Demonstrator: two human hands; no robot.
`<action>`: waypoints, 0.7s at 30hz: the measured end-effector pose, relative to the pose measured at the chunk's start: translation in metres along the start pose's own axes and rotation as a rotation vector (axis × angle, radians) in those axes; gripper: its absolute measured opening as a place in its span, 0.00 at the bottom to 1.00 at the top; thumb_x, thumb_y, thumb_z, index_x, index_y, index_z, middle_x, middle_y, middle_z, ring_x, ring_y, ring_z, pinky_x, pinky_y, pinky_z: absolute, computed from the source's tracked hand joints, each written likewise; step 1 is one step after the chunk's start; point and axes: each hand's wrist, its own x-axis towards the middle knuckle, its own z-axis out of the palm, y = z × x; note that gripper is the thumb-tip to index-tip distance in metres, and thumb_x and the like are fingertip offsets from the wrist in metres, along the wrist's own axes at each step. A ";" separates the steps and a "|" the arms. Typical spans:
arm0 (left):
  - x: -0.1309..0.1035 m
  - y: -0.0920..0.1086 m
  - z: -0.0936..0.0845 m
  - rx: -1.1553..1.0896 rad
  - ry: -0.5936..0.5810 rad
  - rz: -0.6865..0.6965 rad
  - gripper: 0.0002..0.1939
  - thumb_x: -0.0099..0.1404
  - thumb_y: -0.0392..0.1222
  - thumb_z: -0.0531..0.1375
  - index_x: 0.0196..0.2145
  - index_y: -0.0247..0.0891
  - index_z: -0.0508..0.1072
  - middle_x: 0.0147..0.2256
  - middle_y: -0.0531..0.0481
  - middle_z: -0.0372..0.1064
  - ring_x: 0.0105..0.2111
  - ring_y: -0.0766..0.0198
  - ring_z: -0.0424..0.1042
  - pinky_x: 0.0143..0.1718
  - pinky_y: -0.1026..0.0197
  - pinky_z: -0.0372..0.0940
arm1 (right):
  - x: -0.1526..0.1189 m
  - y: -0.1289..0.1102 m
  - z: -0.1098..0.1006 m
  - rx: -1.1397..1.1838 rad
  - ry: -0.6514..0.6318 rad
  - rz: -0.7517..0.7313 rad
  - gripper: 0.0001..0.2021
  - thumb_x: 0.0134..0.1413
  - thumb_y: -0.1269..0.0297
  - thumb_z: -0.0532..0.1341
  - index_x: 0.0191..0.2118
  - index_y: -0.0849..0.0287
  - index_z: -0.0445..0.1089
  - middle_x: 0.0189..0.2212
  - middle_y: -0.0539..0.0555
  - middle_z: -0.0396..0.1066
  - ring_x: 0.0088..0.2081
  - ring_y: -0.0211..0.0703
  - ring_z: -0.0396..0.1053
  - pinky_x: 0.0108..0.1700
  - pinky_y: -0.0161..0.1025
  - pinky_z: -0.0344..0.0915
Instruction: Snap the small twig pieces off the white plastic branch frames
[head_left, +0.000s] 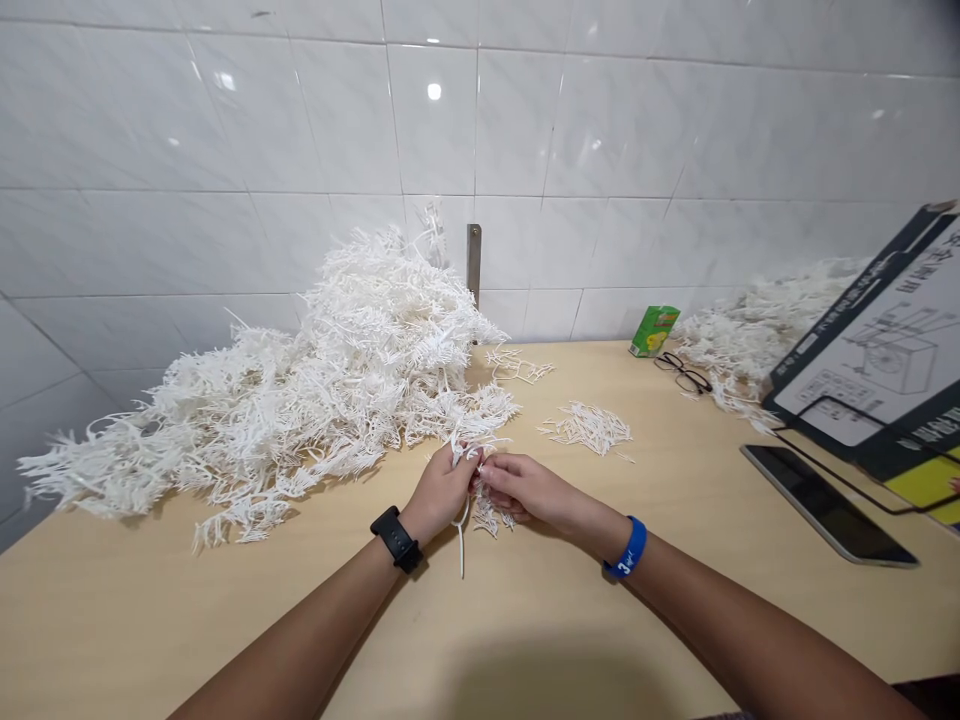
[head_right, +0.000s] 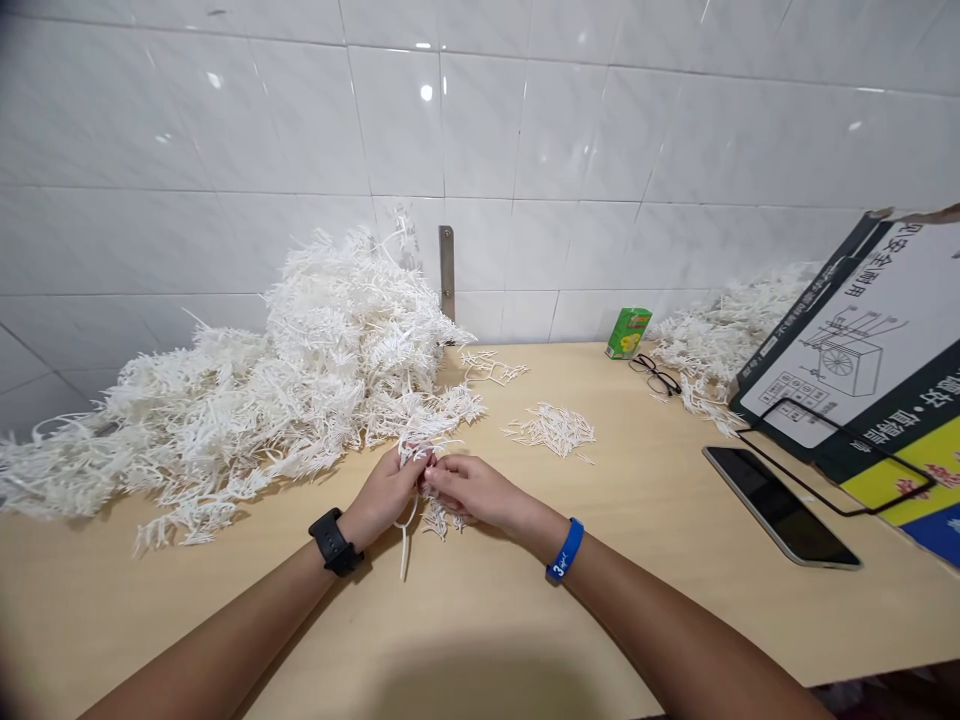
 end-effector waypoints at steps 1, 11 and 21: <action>0.000 -0.001 0.000 0.007 -0.015 0.008 0.14 0.60 0.49 0.57 0.23 0.36 0.64 0.21 0.55 0.59 0.23 0.68 0.58 0.28 0.64 0.55 | 0.001 0.002 0.001 -0.051 -0.002 -0.047 0.20 0.54 0.47 0.61 0.26 0.59 0.58 0.19 0.43 0.51 0.20 0.30 0.45 0.21 0.32 0.42; -0.006 0.003 0.007 -0.673 -0.163 -0.219 0.07 0.55 0.35 0.61 0.23 0.33 0.66 0.20 0.53 0.60 0.22 0.71 0.59 0.27 0.67 0.57 | -0.005 0.001 0.001 -0.110 0.002 -0.148 0.16 0.56 0.52 0.60 0.31 0.62 0.69 0.16 0.44 0.51 0.19 0.32 0.44 0.23 0.35 0.42; 0.004 0.009 -0.020 -1.051 -0.139 -0.223 0.09 0.65 0.37 0.55 0.28 0.33 0.69 0.26 0.50 0.63 0.24 0.70 0.65 0.29 0.66 0.65 | -0.008 -0.020 -0.029 -0.358 0.461 -0.371 0.15 0.56 0.60 0.55 0.21 0.57 0.54 0.18 0.45 0.48 0.21 0.34 0.46 0.25 0.36 0.44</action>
